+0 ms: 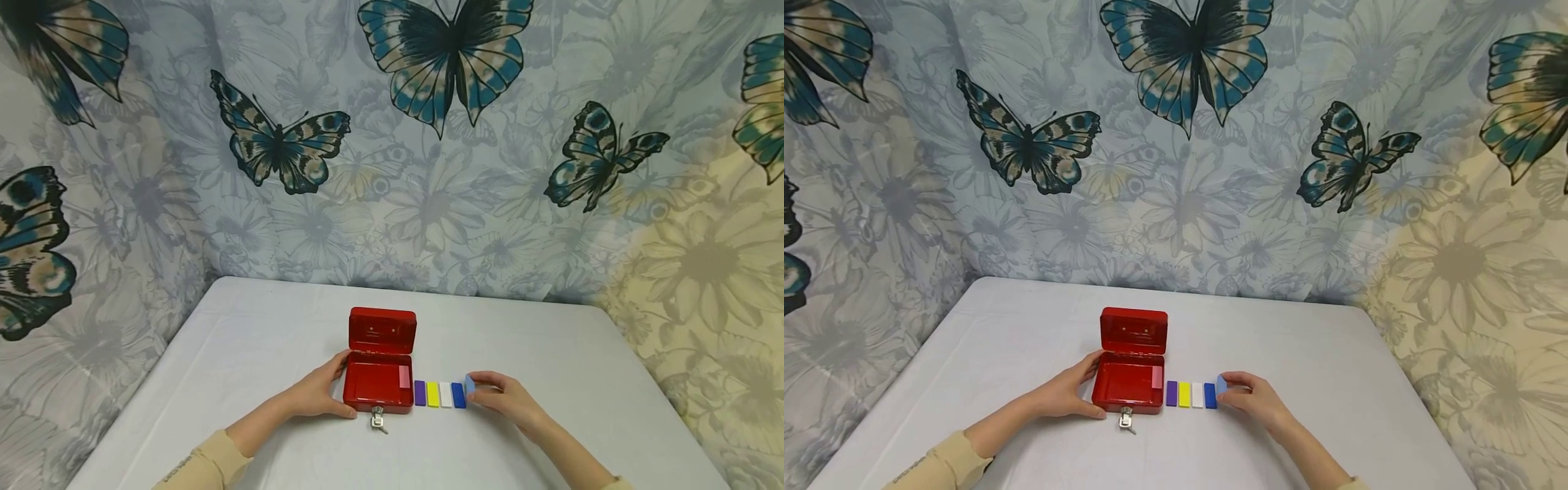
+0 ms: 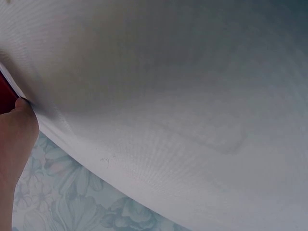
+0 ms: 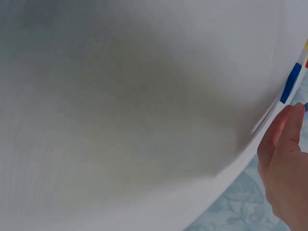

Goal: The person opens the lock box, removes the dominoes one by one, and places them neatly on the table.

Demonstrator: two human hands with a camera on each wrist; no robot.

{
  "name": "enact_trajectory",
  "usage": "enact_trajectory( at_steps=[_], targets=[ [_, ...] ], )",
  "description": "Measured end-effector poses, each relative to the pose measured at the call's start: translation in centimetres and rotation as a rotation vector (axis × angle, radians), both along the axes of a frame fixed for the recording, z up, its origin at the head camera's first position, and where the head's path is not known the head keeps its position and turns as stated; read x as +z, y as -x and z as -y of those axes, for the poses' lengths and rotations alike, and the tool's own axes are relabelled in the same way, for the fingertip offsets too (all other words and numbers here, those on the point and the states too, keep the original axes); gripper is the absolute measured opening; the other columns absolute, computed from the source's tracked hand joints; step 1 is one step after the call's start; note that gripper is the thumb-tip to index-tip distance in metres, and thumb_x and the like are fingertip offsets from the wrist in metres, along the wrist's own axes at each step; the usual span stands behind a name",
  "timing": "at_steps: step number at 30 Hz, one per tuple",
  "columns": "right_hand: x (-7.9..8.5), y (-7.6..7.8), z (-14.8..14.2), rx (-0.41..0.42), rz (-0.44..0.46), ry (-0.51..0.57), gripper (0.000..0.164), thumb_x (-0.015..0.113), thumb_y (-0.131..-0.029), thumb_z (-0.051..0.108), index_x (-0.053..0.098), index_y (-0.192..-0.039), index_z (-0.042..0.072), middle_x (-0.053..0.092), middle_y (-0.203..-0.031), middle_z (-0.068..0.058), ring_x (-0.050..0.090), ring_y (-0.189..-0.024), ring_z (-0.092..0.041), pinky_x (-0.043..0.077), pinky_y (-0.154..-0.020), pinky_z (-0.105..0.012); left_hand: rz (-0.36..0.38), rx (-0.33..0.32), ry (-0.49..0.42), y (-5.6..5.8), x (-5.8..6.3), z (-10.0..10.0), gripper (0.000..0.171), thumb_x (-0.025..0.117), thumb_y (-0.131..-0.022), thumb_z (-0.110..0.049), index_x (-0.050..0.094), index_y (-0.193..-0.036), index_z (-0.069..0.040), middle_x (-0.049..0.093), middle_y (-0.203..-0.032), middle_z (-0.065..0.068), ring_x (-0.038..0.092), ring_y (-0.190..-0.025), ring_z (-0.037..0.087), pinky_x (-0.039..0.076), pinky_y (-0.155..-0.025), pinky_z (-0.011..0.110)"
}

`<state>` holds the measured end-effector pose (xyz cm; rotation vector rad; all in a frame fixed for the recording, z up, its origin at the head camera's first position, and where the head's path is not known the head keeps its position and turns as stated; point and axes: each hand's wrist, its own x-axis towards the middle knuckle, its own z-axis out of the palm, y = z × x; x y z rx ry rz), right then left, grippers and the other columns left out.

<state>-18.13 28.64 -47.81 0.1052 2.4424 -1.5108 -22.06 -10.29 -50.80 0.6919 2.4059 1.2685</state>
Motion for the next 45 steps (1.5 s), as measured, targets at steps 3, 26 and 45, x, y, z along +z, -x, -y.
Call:
enact_trajectory(
  at_steps=[3,26,45],
  targets=[
    [-0.07,0.24,-0.36,0.031,-0.024,-0.044,0.055,0.078,-0.083,0.018,0.057,-0.130,-0.002,0.065,-0.112,-0.010,0.060,-0.094,-0.018,0.054,-0.076,-0.028,0.000,0.005,0.003,0.07,-0.02,0.10,0.108,0.086,-0.073,-0.034,0.020,-0.153,-0.008,0.034,-0.153,0.011,0.039,-0.137,0.031,0.038,-0.109,0.046],
    [-0.66,0.69,-0.59,0.210,-0.283,-0.271,0.048,0.084,-0.074,0.008,0.064,-0.117,0.001,0.058,-0.098,-0.006,0.055,-0.085,-0.020,0.048,-0.064,-0.019,-0.026,0.005,0.017,0.06,0.37,-0.06,0.107,0.086,-0.073,-0.034,0.020,-0.153,-0.008,0.037,-0.152,0.010,0.039,-0.136,0.028,0.038,-0.109,0.045],
    [-0.88,0.46,-0.87,0.241,-0.299,-0.255,0.051,0.084,-0.074,0.007,0.062,-0.120,0.000,0.057,-0.102,-0.007,0.055,-0.085,-0.020,0.048,-0.065,-0.019,0.011,0.007,0.008,0.04,0.09,-0.04,0.107,0.086,-0.073,-0.031,0.020,-0.154,-0.008,0.033,-0.153,0.012,0.039,-0.137,0.034,0.038,-0.109,0.046]
  ],
)
